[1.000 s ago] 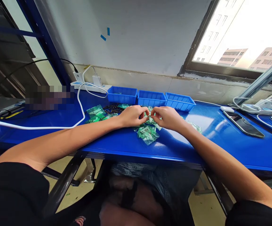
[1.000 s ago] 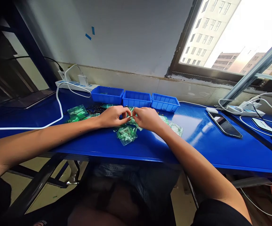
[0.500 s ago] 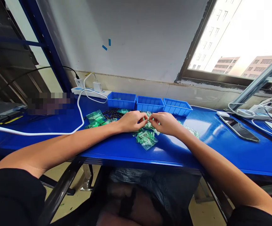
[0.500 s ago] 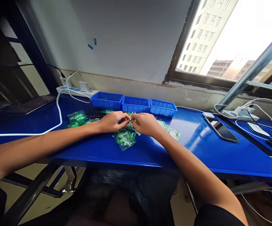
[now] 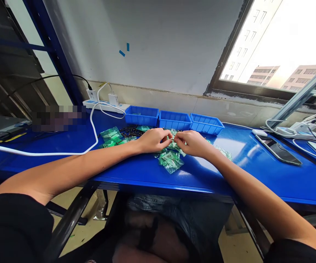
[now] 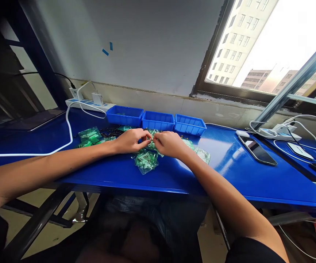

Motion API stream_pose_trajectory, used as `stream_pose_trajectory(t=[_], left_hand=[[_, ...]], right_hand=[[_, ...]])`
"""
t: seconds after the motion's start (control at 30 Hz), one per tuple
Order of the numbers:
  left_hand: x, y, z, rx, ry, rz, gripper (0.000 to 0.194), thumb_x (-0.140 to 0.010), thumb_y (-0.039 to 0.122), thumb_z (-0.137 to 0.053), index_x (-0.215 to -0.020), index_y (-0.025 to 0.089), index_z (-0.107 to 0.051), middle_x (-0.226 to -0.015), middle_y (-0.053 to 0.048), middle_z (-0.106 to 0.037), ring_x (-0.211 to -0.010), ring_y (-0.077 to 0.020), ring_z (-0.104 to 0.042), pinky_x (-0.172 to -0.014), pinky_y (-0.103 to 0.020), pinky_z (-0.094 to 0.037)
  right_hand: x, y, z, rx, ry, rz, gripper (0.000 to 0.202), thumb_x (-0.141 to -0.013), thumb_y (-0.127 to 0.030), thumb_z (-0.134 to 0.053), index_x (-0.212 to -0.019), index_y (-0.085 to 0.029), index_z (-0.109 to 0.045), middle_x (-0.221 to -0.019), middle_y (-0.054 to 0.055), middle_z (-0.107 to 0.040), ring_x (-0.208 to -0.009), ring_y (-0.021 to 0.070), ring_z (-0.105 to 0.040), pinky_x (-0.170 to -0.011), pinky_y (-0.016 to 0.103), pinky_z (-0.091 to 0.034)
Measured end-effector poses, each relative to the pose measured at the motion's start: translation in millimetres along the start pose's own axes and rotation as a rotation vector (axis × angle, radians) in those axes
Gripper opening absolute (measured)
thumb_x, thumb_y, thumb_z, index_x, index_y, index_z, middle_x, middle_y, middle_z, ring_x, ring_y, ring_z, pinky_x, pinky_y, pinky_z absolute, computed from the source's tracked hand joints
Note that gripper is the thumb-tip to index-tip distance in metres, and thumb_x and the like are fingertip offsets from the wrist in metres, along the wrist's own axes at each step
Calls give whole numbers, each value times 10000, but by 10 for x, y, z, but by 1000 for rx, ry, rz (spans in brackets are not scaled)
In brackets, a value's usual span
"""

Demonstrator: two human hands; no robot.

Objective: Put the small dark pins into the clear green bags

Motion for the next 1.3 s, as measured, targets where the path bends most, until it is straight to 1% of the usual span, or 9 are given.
stream_pose_trajectory(t=[0.13, 0.33, 0.47, 0.6, 0.83, 1.03, 1.13, 1.2, 1.3], left_hand=[[2, 11, -1, -4, -6, -23, 190, -838, 260, -479, -925, 160, -615, -717, -24, -653, -665, -156, -578, -612, -249, -391], [-6, 3, -9, -12, -7, -42, 184, -837, 259, -485, -905, 156, -622, -728, -33, -655, -697, -164, -586, -637, -254, -403], [-6, -8, -6, -2, 6, -4, 192, -838, 272, -488, -917, 157, -621, -731, -31, -647, -649, -153, -570, -607, -250, -394], [-1, -11, -10, -8, 25, 20, 201, -842, 290, -487, -917, 160, -621, -728, -31, -643, -665, -162, -574, -604, -254, -390], [-6, -10, -8, 3, 26, 30, 202, -848, 292, -480, -922, 164, -617, -739, -31, -648, -684, -161, -582, -615, -252, -398], [-7, -19, -19, 1, 12, 36, 220, -846, 304, -465, -921, 160, -614, -740, -28, -653, -678, -161, -579, -605, -254, -400], [-11, -6, -21, -11, -10, 60, 237, -834, 304, -465, -945, 153, -610, -786, -35, -656, -692, -161, -582, -616, -254, -410], [-21, -1, 34, -41, -13, 69, 272, -832, 324, -458, -984, 152, -604, -841, -46, -658, -748, -172, -593, -652, -261, -423], [-40, -56, 246, -157, -13, 102, 311, -835, 346, -435, -1033, 170, -599, -923, -54, -660, -865, -201, -599, -717, -280, -424]], right_hand=[[-2, 8, -14, -12, -4, 32, 215, -832, -182, -404, -670, -164, -544, -618, 23, -561, -567, 115, -445, -563, 240, -262], [-13, 19, -48, 39, -12, 17, 203, -825, -193, -427, -702, -155, -583, -661, 46, -598, -600, 130, -488, -557, 244, -260], [-12, 0, -21, 37, 15, -38, 232, -837, -203, -421, -813, -147, -645, -696, 59, -633, -637, 145, -534, -572, 244, -288], [-4, -12, 11, -4, 50, -52, 236, -811, -214, -469, -918, -152, -670, -725, 60, -649, -678, 161, -567, -593, 242, -320], [9, -5, 25, -15, 135, -29, 220, -828, -223, -465, -870, -168, -674, -677, 47, -637, -655, 152, -560, -598, 241, -329], [-7, 28, 24, -38, 191, -7, 217, -805, -219, -460, -806, -172, -671, -653, 39, -638, -628, 146, -558, -579, 237, -327], [-31, 206, 66, -59, 233, -113, 208, -781, -221, -470, -789, -179, -673, -659, 30, -646, -613, 144, -563, -570, 236, -332], [-20, 415, 110, -30, 280, -280, 209, -773, -234, -483, -795, -175, -682, -624, 28, -634, -588, 155, -558, -562, 248, -332], [51, 769, 161, 31, 346, -552, 219, -754, -214, -491, -817, -172, -697, -664, 49, -651, -640, 186, -586, -571, 262, -351]])
Point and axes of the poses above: each hand's wrist, its own x-axis away from the middle knuckle, its own z-axis out of the back of the hand, y = z × x, the point moved 2 cm from there along -x, towards the middle knuckle
